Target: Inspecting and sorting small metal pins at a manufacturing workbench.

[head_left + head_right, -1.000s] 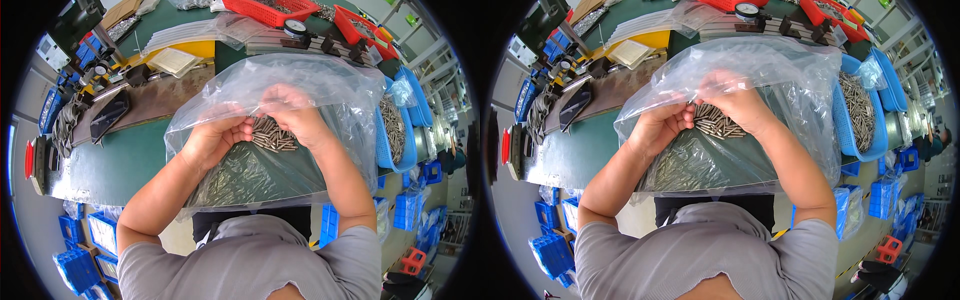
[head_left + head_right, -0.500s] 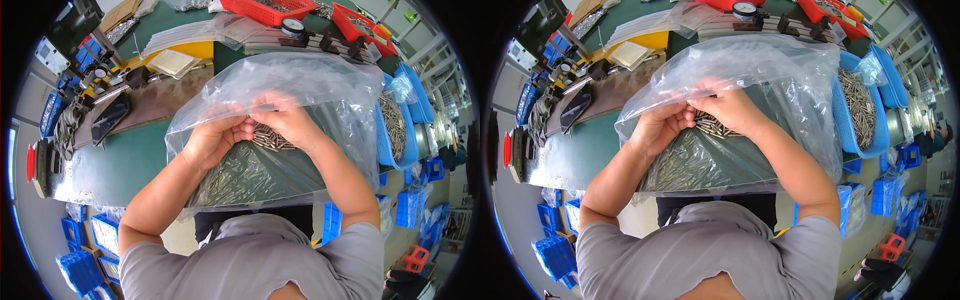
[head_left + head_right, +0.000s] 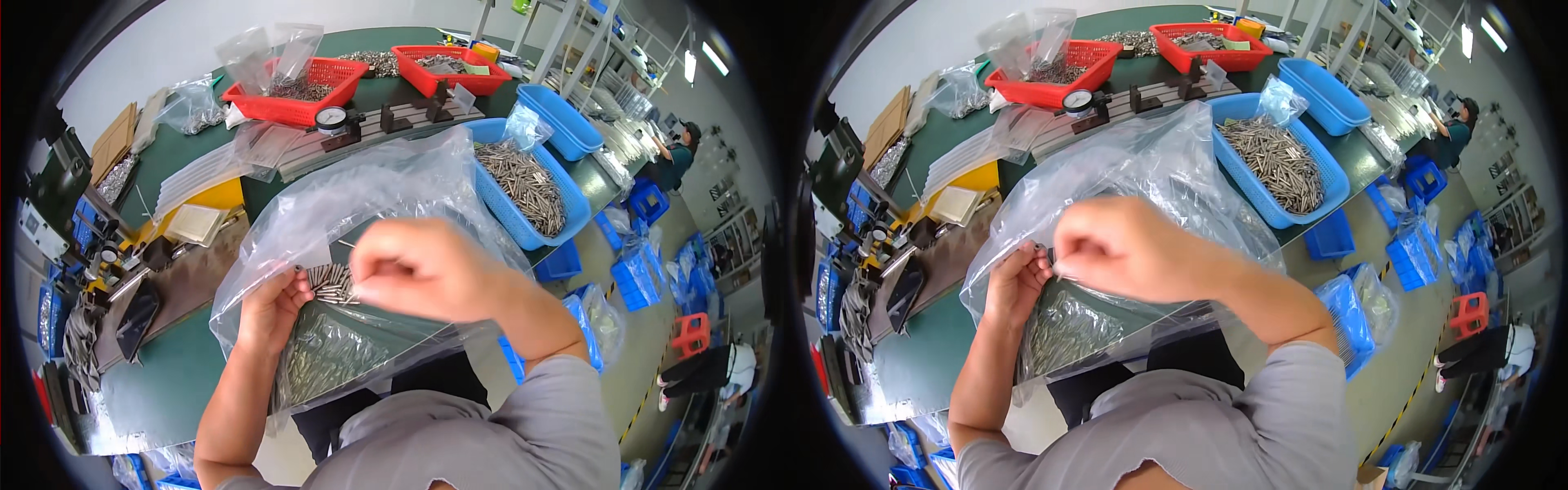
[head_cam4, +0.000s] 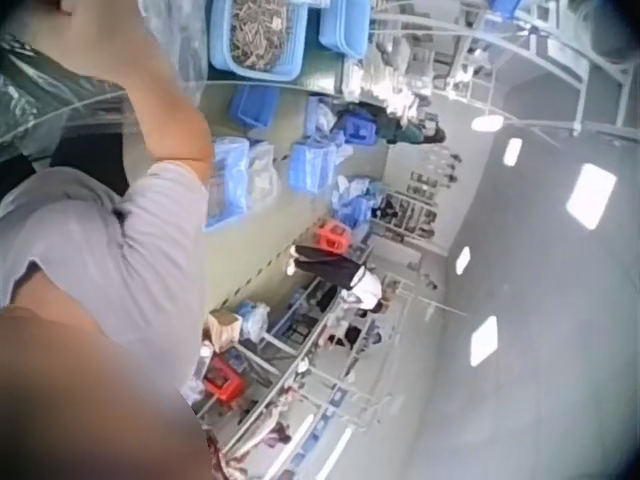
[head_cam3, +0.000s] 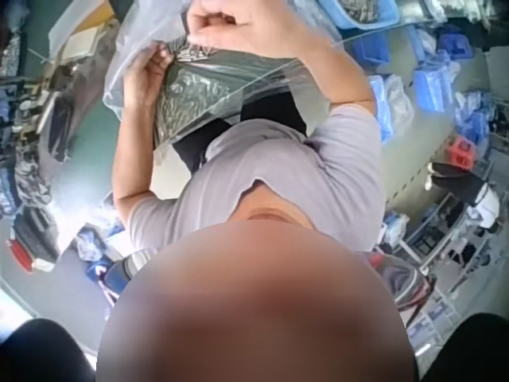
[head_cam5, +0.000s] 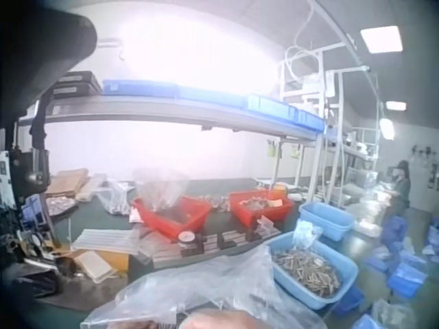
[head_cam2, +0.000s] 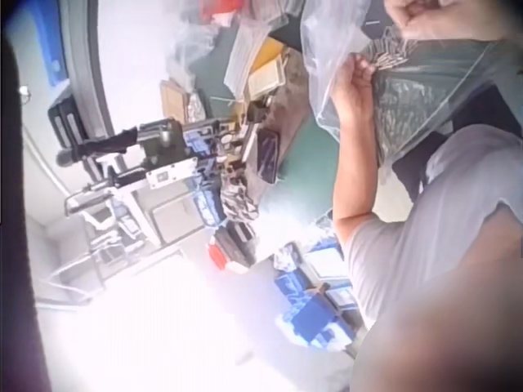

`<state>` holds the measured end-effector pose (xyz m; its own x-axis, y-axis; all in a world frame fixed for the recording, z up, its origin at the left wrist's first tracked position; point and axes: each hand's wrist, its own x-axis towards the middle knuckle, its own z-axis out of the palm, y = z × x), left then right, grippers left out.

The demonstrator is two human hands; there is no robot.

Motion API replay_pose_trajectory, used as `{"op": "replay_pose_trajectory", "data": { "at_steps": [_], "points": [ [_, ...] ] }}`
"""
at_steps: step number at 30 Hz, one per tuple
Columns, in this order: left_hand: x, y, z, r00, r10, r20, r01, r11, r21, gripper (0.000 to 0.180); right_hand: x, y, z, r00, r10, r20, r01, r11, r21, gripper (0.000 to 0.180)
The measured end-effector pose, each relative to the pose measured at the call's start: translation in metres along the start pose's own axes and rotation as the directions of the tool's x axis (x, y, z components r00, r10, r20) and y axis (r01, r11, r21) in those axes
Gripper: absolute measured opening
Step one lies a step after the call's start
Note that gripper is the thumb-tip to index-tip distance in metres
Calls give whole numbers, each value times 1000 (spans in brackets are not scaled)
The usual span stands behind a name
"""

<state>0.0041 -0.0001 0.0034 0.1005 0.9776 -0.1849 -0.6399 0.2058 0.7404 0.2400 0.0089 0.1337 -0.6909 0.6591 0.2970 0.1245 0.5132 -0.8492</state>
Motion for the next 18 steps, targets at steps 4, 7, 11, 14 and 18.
{"op": "replay_pose_trajectory", "data": {
  "at_steps": [4, 7, 11, 14, 18],
  "points": [
    [0, -1, -4, 1000, 3, -12, -3, 1000, 12, 11, -16, 31, -80, 879, -3, -477, -130, 961, -246, 4],
    [1, 0, -1, 1000, -1, 13, 0, 1000, 26, 11, -35, 85, -156, 754, 69, -653, -432, 802, -413, 7],
    [2, 0, -3, 1000, -3, -3, 4, 1000, 13, 11, -64, 131, -197, 753, 236, -614, -565, 712, -418, 13],
    [-1, 0, -3, 1000, 2, -14, -2, 1000, -9, 11, -67, 134, -192, 741, 103, -663, -547, 666, -508, 17],
    [4, -1, -3, 1000, -4, 1, 4, 1000, 0, 11, -48, 100, -147, 624, -115, -772, -392, 810, -437, 11]
  ]
}}
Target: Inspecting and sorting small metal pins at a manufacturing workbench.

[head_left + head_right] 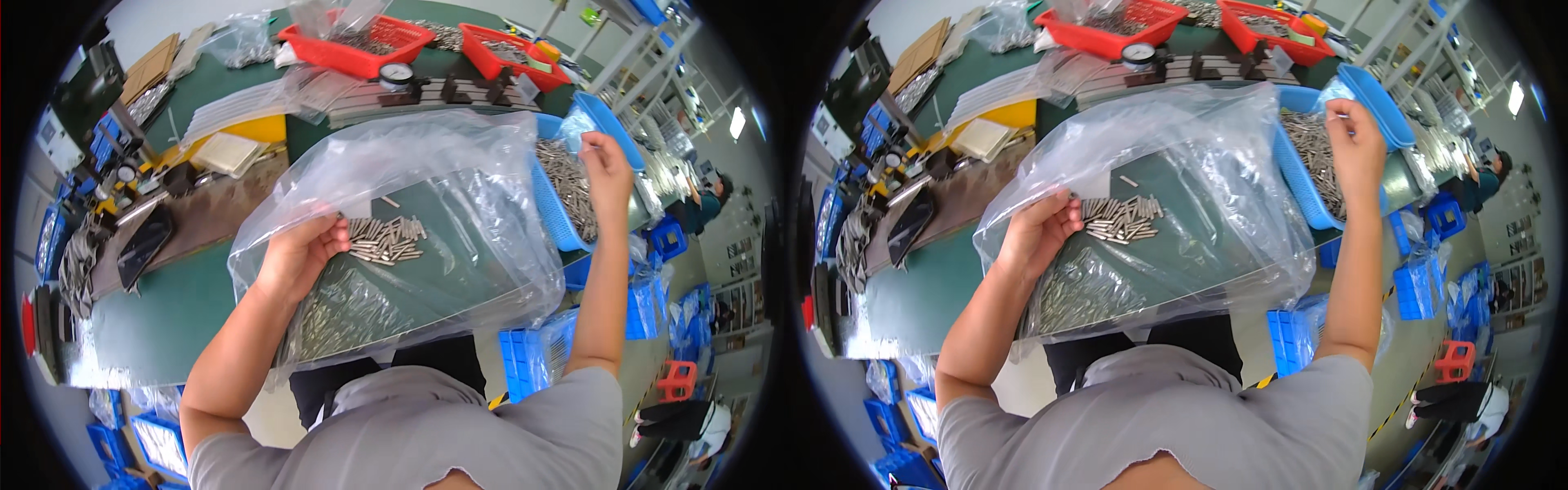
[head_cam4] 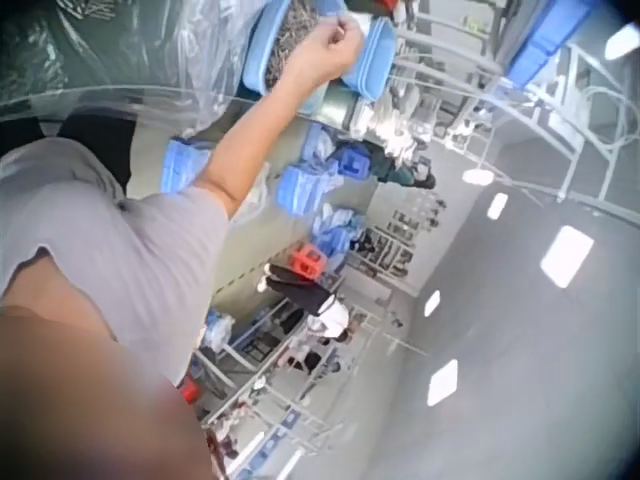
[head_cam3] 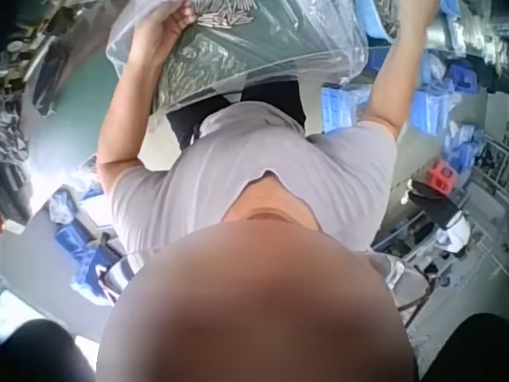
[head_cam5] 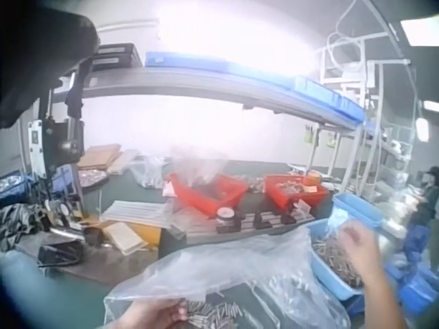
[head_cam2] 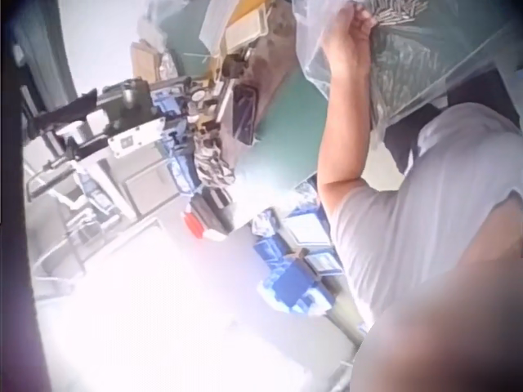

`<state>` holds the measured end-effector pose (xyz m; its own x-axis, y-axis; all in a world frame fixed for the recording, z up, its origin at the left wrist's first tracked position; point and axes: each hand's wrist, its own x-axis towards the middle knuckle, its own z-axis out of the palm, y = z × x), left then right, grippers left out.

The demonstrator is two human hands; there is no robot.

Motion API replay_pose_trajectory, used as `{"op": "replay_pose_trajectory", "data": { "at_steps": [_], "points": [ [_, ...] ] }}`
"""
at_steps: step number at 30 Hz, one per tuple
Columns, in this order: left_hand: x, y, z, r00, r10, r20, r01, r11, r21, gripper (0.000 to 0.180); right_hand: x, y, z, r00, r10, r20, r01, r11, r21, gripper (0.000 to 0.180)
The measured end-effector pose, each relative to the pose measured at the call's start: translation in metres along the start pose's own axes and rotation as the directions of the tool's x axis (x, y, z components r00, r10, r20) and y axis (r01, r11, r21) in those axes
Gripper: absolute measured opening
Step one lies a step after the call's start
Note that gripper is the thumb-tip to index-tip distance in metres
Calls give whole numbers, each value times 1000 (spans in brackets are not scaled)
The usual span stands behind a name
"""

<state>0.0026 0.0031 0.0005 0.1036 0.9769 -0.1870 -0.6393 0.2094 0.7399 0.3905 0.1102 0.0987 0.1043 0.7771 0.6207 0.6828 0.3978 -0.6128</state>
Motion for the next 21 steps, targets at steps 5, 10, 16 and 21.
{"op": "replay_pose_trajectory", "data": {
  "at_steps": [5, 10, 16, 21],
  "points": [
    [1, 1, -3, 1000, 1, 24, -1, 1000, -7, 11, -51, -121, 29, 718, -318, 619, 239, 948, 210, 13],
    [1, 1, -5, 999, -4, 34, 6, 998, -56, 10, -70, -114, 102, 540, -404, 738, 317, 910, 266, 13],
    [1, 0, -6, 999, 2, 39, 2, 996, -89, 9, -75, -92, 161, 633, -379, 675, 590, 801, -104, 15],
    [0, -1, -9, 999, -4, 43, 9, 994, -107, 9, -82, -84, 178, 577, -527, 624, 661, 750, 22, 13]
  ]
}}
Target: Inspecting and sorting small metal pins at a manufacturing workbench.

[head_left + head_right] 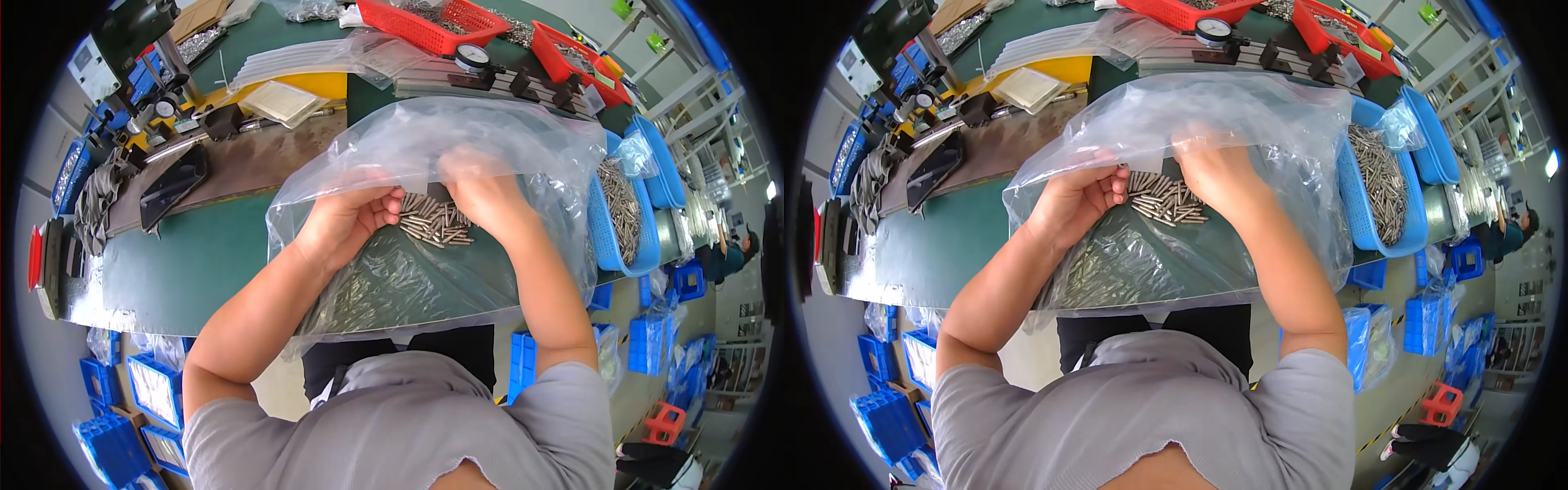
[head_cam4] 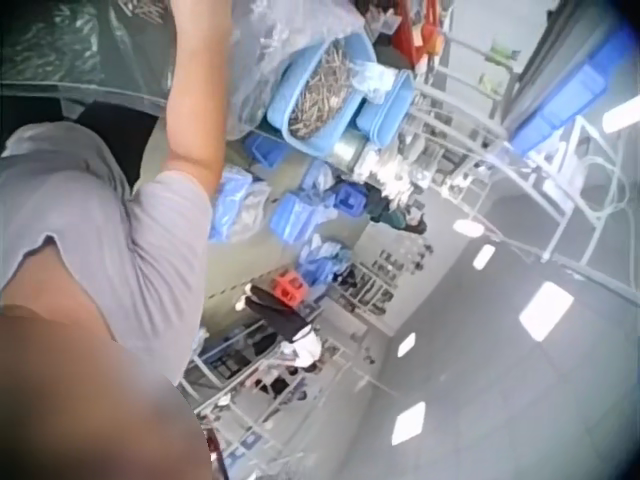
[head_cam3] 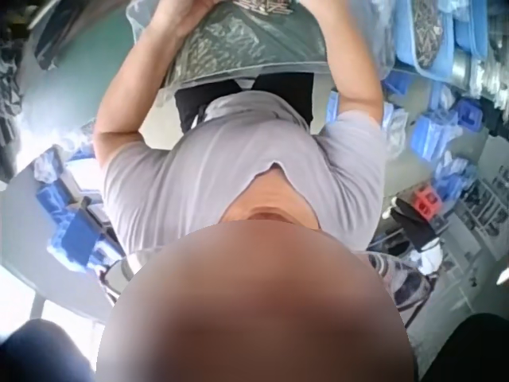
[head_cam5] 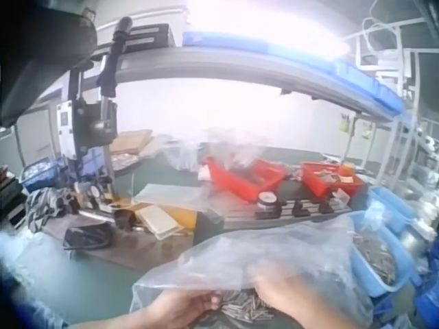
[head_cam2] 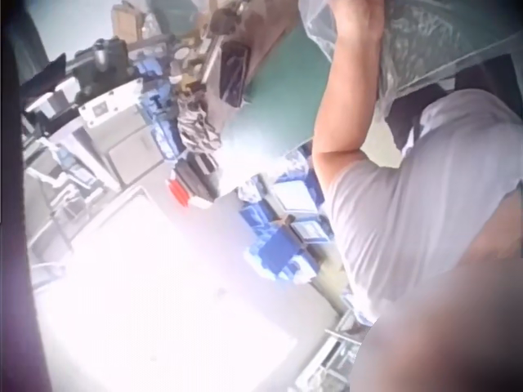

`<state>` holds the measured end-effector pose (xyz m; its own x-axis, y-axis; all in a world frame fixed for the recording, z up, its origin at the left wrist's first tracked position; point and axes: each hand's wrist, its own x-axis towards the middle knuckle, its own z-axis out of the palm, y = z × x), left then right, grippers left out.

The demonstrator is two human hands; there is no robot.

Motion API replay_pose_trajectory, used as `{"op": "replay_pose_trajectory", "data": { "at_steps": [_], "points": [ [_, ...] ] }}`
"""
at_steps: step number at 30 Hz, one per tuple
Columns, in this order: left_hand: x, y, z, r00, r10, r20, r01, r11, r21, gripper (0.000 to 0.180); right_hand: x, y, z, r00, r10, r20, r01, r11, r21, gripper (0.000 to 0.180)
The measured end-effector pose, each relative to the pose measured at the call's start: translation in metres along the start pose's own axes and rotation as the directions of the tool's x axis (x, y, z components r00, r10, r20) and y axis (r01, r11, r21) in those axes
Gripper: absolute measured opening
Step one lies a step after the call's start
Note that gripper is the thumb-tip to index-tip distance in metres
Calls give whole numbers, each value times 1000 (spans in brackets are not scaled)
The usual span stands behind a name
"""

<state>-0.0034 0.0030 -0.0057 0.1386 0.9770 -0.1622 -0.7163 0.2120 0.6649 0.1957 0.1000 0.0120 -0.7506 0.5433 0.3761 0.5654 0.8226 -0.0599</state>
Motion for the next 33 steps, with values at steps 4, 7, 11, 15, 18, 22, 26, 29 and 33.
{"op": "replay_pose_trajectory", "data": {
  "at_steps": [4, 7, 11, 15, 18, 22, 26, 29, 33],
  "points": [
    [0, 0, 2, 1000, 3, 1, -3, 1000, 10, 9, -2, -3, -4, 987, 138, 76, -150, 969, 196, 9],
    [-3, 1, 5, 1000, 8, 28, -9, 999, 31, 10, 1, -13, -15, 915, 350, 201, -392, 657, 644, 11],
    [-5, 1, 12, 999, 25, 47, -27, 999, 44, 10, 2, -25, -29, 909, 288, 302, -369, 220, 903, 10],
    [-6, 0, 12, 999, 8, 38, -10, 999, 42, 10, 1, -28, -25, 942, 217, 257, -300, 197, 933, 8],
    [-6, -1, 12, 999, 10, 46, -11, 999, 35, 10, -3, -25, -17, 972, 178, 153, -198, 275, 941, 8],
    [-6, 0, 12, 999, 3, 50, -4, 1000, 23, 11, 0, -34, -17, 966, 190, 176, -215, 204, 955, 8],
    [-5, -2, 8, 999, -3, 54, 1, 999, 48, 11, 3, -38, -16, 950, 149, 273, -293, 138, 946, 8],
    [-3, -2, 7, 998, -6, 65, 4, 1000, 31, 10, 2, -39, -10, 945, 175, 277, -305, 161, 938, 8],
    [-3, -2, 5, 1000, 23, 21, -24, 999, 34, 10, 2, -34, -10, 920, 318, 227, -300, 203, 932, 11]
  ]
}}
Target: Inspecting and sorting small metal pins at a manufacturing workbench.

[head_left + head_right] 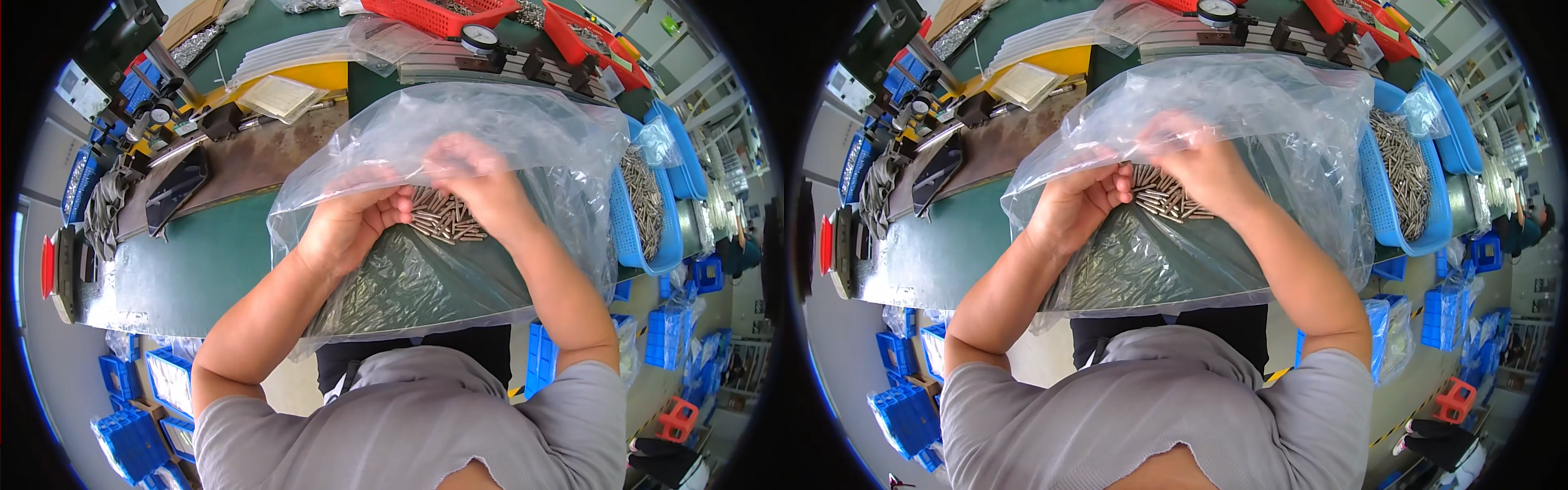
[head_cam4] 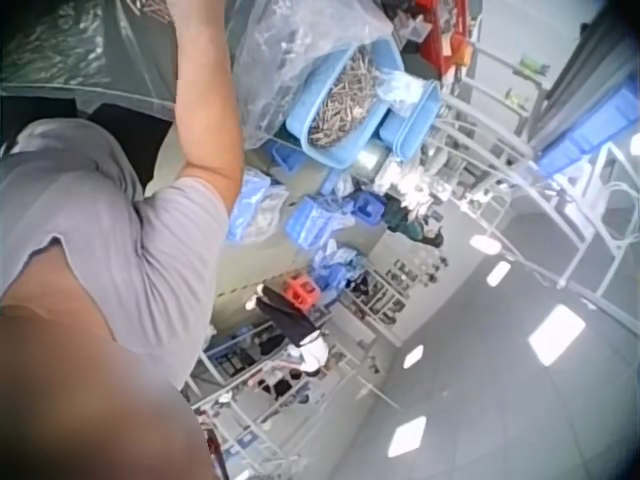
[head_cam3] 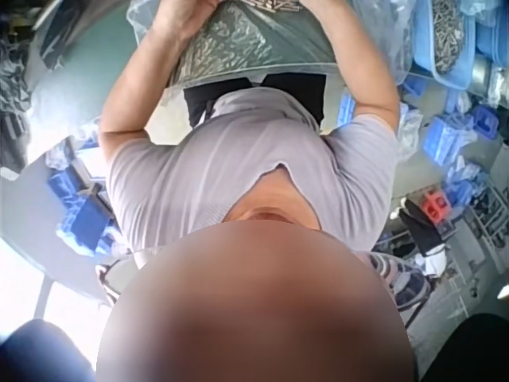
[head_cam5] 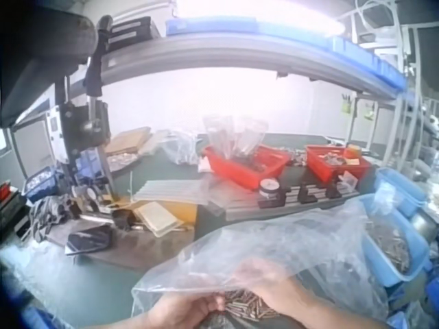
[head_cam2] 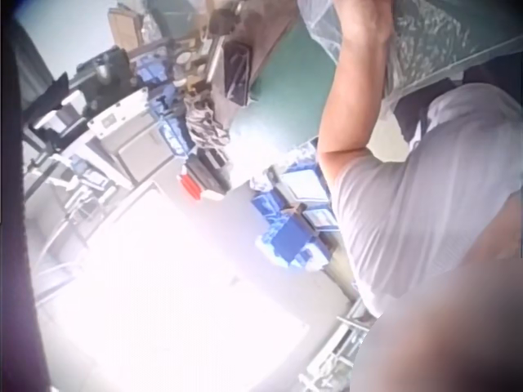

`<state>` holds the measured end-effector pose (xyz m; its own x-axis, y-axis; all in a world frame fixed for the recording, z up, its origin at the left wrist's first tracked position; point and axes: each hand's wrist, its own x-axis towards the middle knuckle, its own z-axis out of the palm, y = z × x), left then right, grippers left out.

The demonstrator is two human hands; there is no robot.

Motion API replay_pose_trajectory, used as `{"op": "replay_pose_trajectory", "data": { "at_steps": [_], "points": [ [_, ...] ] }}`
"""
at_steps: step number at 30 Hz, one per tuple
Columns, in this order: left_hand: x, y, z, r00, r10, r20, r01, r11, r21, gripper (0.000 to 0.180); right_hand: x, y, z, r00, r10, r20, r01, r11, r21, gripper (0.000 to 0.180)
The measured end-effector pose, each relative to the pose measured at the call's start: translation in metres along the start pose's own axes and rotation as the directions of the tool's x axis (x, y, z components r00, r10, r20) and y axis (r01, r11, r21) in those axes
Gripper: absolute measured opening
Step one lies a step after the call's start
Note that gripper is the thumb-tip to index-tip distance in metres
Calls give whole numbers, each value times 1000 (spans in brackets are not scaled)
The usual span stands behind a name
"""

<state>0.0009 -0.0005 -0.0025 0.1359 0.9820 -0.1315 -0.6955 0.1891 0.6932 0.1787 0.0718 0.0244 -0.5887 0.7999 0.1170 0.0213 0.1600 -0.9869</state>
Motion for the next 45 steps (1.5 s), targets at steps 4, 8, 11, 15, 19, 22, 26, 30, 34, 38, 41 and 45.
{"op": "replay_pose_trajectory", "data": {
  "at_steps": [4, 8, 11, 15, 19, 22, 26, 30, 34, 38, 41, 45],
  "points": [
    [3, 1, -4, 999, 44, 10, -43, 997, -67, 12, 7, 4, -20, 985, 166, 33, -138, 669, 730, 18],
    [3, 4, -4, 999, 40, 28, -34, 983, -183, 14, 9, 6, -22, 966, 196, 171, -256, 596, 761, 19],
    [4, 7, -6, 994, 72, 80, -53, 976, -213, 14, 2, 8, -14, 998, -14, 54, 30, 951, -309, 18],
    [5, 6, -7, 997, 54, 55, -43, 982, -182, 14, -1, 2, -9, 982, 108, 157, 18, 769, -639, 20],
    [5, 5, -7, 997, 57, 47, -49, 988, -149, 15, 0, 9, -10, 985, 52, 166, 81, 709, -701, 20],
    [4, 5, -5, 999, 49, 22, -47, 997, -65, 13, 0, 12, -11, 975, -73, 211, 210, 621, -755, 19],
    [4, 3, -5, 1000, 31, 2, -30, 999, -9, 12, -1, 11, -16, 989, -89, 119, 144, 764, -628, 14],
    [2, 3, -3, 1000, -15, 1, 15, 998, 54, 11, -2, -7, -18, 992, 16, 124, 8, 981, -194, 10],
    [1, 4, 1, 1000, -30, 1, 30, 995, 91, 10, -4, -8, -17, 990, -39, 133, 72, 965, -253, 10],
    [0, 3, 5, 999, -36, -10, 36, 993, 115, 10, -4, -6, -12, 991, 35, 132, -10, 983, -185, 10],
    [-2, 3, 8, 999, -42, -25, 45, 989, 142, 11, -5, -7, -8, 987, 50, 154, -33, 993, -110, 12],
    [-3, 4, 9, 998, -61, 8, 60, 989, 138, 13, -3, -13, -7, 971, 121, 208, -137, 989, 61, 16]
  ]
}}
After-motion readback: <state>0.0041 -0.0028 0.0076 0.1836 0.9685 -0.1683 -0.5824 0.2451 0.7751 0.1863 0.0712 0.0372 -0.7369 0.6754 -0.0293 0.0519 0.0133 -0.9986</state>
